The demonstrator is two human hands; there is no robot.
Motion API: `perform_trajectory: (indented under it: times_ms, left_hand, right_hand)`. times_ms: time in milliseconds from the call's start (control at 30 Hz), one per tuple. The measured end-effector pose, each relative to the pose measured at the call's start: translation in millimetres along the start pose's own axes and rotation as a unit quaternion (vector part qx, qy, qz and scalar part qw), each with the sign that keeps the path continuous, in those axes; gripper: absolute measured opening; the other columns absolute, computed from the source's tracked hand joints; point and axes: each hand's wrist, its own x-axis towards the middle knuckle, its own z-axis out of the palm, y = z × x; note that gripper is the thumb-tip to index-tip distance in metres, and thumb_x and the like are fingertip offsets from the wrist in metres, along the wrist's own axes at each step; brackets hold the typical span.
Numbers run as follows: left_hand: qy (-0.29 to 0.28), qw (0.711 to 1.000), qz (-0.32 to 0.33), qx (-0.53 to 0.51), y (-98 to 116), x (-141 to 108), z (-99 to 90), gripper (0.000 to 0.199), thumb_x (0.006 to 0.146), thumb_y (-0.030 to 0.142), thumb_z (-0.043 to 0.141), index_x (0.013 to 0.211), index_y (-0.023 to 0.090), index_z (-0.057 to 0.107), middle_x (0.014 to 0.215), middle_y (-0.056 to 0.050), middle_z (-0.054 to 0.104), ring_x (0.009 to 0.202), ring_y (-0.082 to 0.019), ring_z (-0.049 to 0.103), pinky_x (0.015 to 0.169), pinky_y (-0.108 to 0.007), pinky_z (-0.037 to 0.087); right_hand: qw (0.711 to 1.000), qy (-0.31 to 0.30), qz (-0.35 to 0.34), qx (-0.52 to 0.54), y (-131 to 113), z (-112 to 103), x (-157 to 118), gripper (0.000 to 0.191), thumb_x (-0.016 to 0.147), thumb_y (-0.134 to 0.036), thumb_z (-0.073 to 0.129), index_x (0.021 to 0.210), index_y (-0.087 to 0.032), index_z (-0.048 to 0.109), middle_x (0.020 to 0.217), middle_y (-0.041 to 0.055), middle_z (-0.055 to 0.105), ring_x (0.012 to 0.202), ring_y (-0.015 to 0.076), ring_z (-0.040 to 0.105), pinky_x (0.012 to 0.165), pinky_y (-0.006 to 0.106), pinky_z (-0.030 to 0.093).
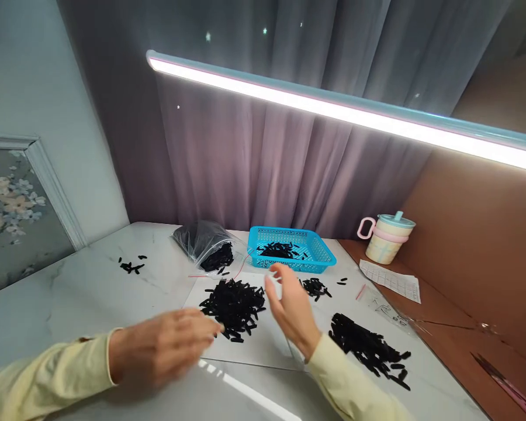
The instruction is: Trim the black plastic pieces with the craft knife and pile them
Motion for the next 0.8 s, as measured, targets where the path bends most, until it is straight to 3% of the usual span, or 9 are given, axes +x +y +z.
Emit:
perform_trajectory:
  times_ms: [67,133,233,300,400,567,800]
  left_hand:
    - [-0.082,0.994,0.063,-0.024,11,6,25.8,0.029,0.085,0.017,0.033,0.103,0.008,0.054,0.123,-0.014,0.055,0.109,-0.02,0.051,0.092,-0.033,0.043]
    - [-0.083,0.991,0.086,-0.064,20,11,42.8,0.035,0.086,0.024,0.031,0.109,0.006,0.052,0.13,-0.015,0.048,0.114,-0.022,0.048,0.095,-0.035,0.04]
    - [-0.086,0.985,0.066,-0.131,24,16,53.5,0.04,0.086,0.028,0.033,0.114,0.005,0.048,0.132,-0.017,0.045,0.12,-0.023,0.044,0.1,-0.035,0.036]
    - [-0.102,0.98,0.023,-0.169,22,17,54.1,0.042,0.085,0.028,0.037,0.117,0.004,0.046,0.135,-0.018,0.041,0.123,-0.023,0.041,0.102,-0.034,0.034]
    - [-0.11,0.972,-0.031,-0.206,18,17,51.7,0.044,0.082,0.025,0.043,0.121,0.006,0.044,0.138,-0.018,0.037,0.127,-0.023,0.036,0.104,-0.036,0.033]
    - [-0.15,0.956,-0.076,-0.239,17,18,46.5,0.047,0.082,0.02,0.045,0.128,0.01,0.039,0.137,-0.016,0.039,0.126,-0.022,0.037,0.105,-0.038,0.032]
    - [-0.165,0.947,-0.095,-0.257,18,23,39.6,0.047,0.085,0.017,0.042,0.131,0.015,0.037,0.138,-0.011,0.04,0.127,-0.02,0.037,0.107,-0.036,0.03]
  right_hand:
    - [0.998,-0.054,0.021,0.018,-5,15,-5,0.03,0.091,-0.035,0.037,0.113,-0.017,0.047,0.114,0.011,0.055,0.103,0.0196,0.054,0.088,0.039,0.046]
    - [0.994,-0.094,0.051,0.016,-8,32,-13,0.032,0.091,-0.034,0.032,0.114,-0.016,0.045,0.124,0.0139,0.048,0.117,0.0214,0.045,0.097,0.041,0.04]
    - [0.99,-0.129,0.05,-0.034,-9,51,-26,0.036,0.091,-0.035,0.032,0.116,-0.013,0.046,0.137,0.0166,0.035,0.13,0.0256,0.028,0.103,0.048,0.031]
    - [0.983,-0.163,0.037,-0.077,-6,57,-32,0.041,0.091,-0.036,0.031,0.121,-0.01,0.044,0.14,0.0185,0.03,0.133,0.0286,0.022,0.103,0.051,0.029]
    - [0.973,-0.195,0.033,-0.119,-2,56,-32,0.046,0.093,-0.035,0.028,0.126,-0.005,0.04,0.137,0.0213,0.034,0.129,0.0288,0.03,0.101,0.048,0.034]
    - [0.969,-0.204,-0.004,-0.14,-2,48,-25,0.041,0.093,-0.029,0.031,0.127,-0.008,0.039,0.126,0.0161,0.049,0.119,0.0244,0.044,0.097,0.041,0.038]
    - [0.962,-0.207,-0.061,-0.165,-1,44,-23,0.032,0.093,-0.029,0.033,0.116,-0.014,0.05,0.12,0.0139,0.053,0.112,0.0252,0.047,0.091,0.042,0.04]
